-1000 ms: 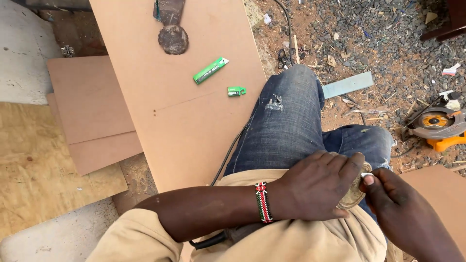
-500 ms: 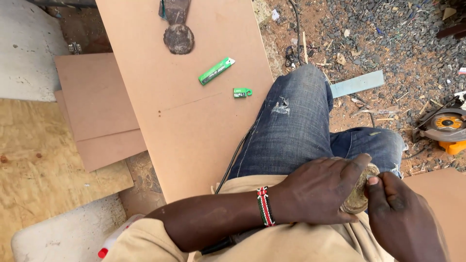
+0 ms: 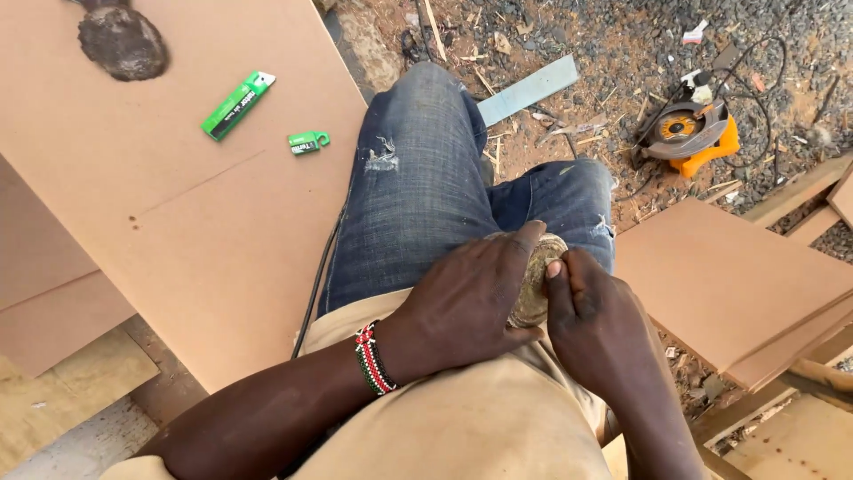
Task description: Using a small blade to scrape residue or material off a circular sanding disc while sitting on the ground.
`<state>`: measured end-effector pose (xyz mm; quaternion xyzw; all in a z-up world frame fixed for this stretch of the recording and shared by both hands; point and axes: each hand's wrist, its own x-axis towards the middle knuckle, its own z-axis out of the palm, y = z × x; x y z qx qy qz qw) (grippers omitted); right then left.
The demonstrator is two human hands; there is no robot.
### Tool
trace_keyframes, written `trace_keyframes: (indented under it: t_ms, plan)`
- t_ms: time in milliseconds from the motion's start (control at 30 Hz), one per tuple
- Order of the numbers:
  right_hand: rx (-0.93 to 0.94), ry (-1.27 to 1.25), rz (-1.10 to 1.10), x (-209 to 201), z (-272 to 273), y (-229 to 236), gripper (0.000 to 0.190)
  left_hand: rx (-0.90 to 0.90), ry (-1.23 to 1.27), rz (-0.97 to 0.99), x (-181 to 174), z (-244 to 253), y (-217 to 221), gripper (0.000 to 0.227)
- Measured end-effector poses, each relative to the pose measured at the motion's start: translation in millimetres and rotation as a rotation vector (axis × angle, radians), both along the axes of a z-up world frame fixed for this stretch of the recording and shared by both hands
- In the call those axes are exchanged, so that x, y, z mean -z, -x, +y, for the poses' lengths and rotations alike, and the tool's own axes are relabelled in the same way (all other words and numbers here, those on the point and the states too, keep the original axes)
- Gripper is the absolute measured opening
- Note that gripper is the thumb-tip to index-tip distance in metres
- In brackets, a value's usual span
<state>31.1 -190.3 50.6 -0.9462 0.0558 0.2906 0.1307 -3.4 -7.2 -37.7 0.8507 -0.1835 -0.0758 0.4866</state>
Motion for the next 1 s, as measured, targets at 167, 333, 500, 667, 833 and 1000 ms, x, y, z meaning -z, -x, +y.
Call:
trace_keyframes:
  t_ms: [167, 333, 500, 667, 833, 1000]
  plan:
    - [0.028, -0.018, 0.044, 3, 0, 1, 0.038, 0.0, -0.039, -0.007, 1, -2, 0, 0.125]
    - [0.016, -0.039, 0.019, 5, -7, 4, 0.037, 0.012, -0.074, -0.069, 3, -5, 3, 0.128]
    - [0.106, -0.089, 0.177, -1, -13, -17, 0.041, 0.023, -0.057, -0.018, 3, -2, 1, 0.127]
    - [0.217, -0.196, 0.372, -20, -2, -44, 0.043, 0.019, -0.036, -0.017, -2, 2, -2, 0.128]
    - [0.113, 0.058, 0.398, -29, 11, -51, 0.041, 0.046, -0.083, -0.032, 3, -1, 0, 0.13]
    - [-0.05, 0.173, 0.192, -17, 7, -35, 0.034, 0.034, -0.086, -0.023, 7, -4, -1, 0.132]
